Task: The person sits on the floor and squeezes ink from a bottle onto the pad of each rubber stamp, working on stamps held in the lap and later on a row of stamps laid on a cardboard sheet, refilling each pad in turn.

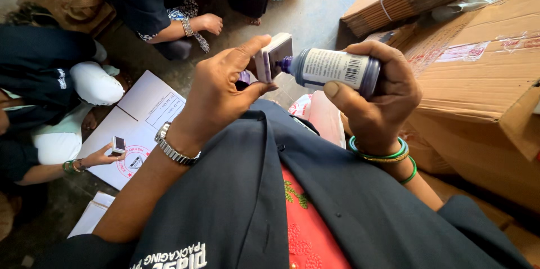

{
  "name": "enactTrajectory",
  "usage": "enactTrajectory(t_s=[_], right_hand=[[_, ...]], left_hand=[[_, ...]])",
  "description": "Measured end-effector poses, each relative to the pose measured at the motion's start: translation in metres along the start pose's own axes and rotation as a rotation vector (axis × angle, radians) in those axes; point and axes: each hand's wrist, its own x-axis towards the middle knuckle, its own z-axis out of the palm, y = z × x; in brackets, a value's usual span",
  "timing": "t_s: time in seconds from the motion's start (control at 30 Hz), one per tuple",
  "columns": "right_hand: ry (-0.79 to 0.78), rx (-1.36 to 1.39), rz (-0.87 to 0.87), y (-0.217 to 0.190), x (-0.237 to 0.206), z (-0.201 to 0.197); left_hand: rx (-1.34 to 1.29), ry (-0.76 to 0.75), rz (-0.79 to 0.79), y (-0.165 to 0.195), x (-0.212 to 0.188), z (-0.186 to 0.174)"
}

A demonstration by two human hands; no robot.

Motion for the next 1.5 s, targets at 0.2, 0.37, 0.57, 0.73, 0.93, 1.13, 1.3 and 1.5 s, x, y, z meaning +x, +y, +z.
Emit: enactTrajectory(t_s=[0.2,0.37,0.57,0.73,0.93,1.13,1.3,1.5], right_hand=[[0.000,0.019,0.010,0.000,-0.001,0.001],[0.010,0.014,-0.018,0.002,0.000,0.001],[0.034,0.069,-0.015,0.006,0.000,0.001],[0.043,0.074,-0.018,0.007,0.000,0.001],[0.049,0.065,-0.009,0.009,0.000,0.001],[0.046,0.039,-0.031,0.011,0.000,0.001],[0.035,0.020,-0.048,0.011,-0.001,0.002],[0.006,0.018,-0.047,0.010,-0.005,0.002]], left_hand=[[-0.003,-0.003,-0.013,-0.001,-0.001,0.001],[-0.008,-0.002,0.004,-0.001,-0.002,0.003],[-0.007,-0.018,0.019,-0.003,-0.003,0.005],[-0.010,-0.018,0.030,-0.003,-0.004,0.005],[0.021,-0.021,0.050,-0.004,-0.004,0.005],[-0.023,-0.029,0.019,-0.004,-0.005,0.005],[-0.023,-0.015,0.020,-0.006,-0.005,0.006],[-0.056,-0.015,-0.015,-0.009,-0.007,0.009]])
